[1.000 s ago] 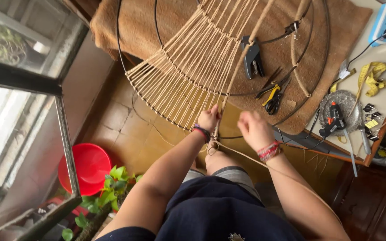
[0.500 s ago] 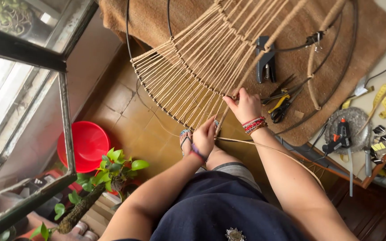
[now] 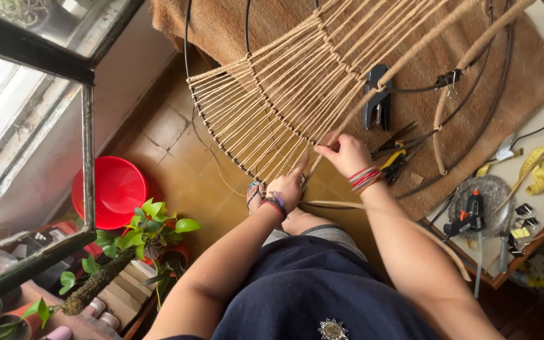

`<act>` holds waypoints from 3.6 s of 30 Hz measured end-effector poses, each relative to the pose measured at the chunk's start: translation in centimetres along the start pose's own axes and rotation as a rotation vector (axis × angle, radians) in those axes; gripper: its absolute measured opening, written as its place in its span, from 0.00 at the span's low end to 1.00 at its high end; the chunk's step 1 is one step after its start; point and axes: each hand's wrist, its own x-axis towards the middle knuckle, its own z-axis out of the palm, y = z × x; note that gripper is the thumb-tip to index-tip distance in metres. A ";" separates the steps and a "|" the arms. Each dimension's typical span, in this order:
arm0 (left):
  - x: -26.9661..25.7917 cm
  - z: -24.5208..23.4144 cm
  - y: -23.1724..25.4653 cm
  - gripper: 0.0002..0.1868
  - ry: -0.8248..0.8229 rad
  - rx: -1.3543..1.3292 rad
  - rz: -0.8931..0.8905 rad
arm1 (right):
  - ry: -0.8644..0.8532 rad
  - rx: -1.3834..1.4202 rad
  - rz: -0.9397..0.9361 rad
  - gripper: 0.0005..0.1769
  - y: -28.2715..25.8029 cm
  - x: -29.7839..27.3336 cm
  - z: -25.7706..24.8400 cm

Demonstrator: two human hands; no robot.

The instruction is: Weaving twine around a circular metal frame to create a decorative pattern

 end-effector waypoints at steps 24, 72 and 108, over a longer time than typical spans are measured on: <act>6.0 -5.7 8.4 0.09 0.264 0.457 0.179 | -0.204 1.505 -0.423 0.38 4.0 4.1 0.2; -3.0 2.2 -8.1 0.19 -0.002 0.298 0.172 | 0.131 1.283 0.048 0.06 -10.9 -17.0 -4.4; -5.6 3.5 -9.3 0.22 0.141 0.271 0.254 | 0.035 1.963 0.063 0.11 -7.3 -15.5 -5.3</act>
